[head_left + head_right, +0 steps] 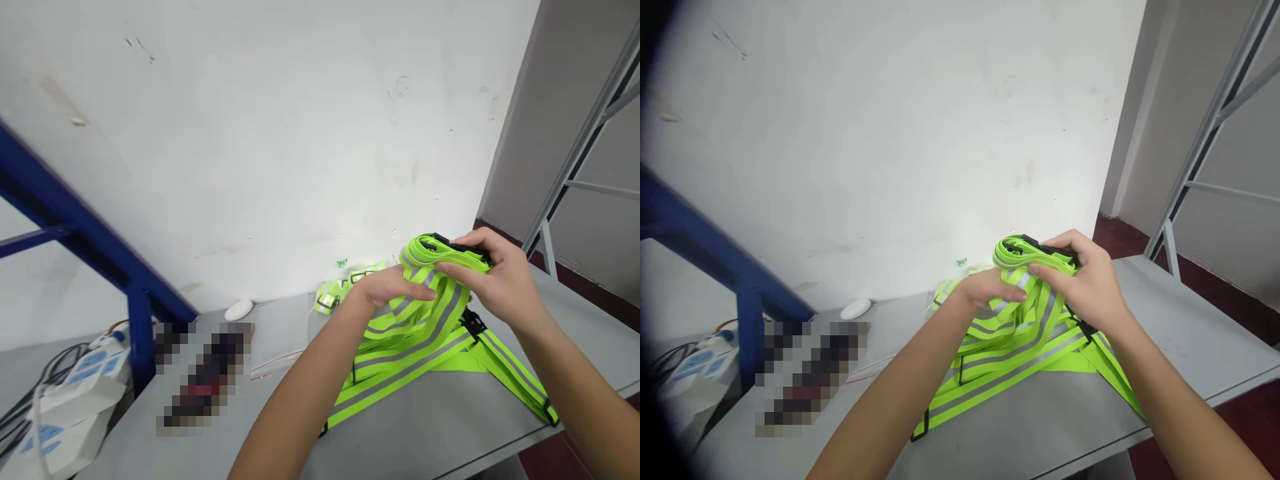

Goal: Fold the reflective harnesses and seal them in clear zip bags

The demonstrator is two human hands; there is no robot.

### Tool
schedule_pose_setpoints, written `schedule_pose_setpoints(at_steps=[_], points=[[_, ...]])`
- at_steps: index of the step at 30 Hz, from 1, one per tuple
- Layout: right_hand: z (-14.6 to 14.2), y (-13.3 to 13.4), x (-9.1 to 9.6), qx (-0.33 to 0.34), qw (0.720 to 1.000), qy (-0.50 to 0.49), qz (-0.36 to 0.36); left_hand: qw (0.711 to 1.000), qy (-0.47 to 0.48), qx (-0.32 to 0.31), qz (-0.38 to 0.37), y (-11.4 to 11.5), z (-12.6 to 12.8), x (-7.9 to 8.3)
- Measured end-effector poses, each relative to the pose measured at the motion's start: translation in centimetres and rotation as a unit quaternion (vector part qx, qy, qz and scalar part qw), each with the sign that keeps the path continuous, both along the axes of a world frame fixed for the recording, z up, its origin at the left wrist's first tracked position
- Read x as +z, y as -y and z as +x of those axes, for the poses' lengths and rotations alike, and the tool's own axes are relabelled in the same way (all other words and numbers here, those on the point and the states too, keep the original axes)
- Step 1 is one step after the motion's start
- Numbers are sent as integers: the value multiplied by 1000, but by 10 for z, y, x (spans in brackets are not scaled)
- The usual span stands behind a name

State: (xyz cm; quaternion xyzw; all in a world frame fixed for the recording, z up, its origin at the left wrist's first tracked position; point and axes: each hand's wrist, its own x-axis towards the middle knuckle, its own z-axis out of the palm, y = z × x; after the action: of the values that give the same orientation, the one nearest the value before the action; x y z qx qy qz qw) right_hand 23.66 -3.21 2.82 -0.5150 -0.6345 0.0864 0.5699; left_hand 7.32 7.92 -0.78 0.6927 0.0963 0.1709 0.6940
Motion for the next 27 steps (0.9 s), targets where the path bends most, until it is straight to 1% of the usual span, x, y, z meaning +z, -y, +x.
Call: schedule_pose_setpoints(at_steps=[2,4,6,8,10,11,12,13,16,18,20,24,27], points=[[0,-9,1,-12,1000,4,22,995,-9,52,-84,12,3,-7],[-1,-17,-2,-24,998,19,49,984,-20,82,-156,23,4,-14],[-3,-23,-7,-20,995,49,83,969,-27,100,-226,32,5,-19],[-7,-27,-12,-6,988,86,127,948,-24,89,-304,39,5,-22],[-11,-30,-15,1,978,115,172,925,-5,56,-375,44,5,-21],[-13,-31,-15,3,973,125,194,918,8,41,-395,46,4,-20],[-15,-33,-15,9,967,137,213,916,20,35,-399,47,3,-17],[-16,-35,-14,20,960,153,232,921,30,41,-387,49,1,-14],[-19,-44,-7,50,939,205,270,951,45,93,-291,49,-7,2],[-19,-52,-4,37,937,212,277,965,39,115,-231,46,-12,12],[-20,-61,-3,10,941,197,277,971,24,124,-203,41,-16,18],[-20,-77,-8,-6,939,185,290,968,2,129,-217,29,-19,17],[-19,-80,-12,-5,923,211,321,963,-5,135,-232,26,-22,16]])
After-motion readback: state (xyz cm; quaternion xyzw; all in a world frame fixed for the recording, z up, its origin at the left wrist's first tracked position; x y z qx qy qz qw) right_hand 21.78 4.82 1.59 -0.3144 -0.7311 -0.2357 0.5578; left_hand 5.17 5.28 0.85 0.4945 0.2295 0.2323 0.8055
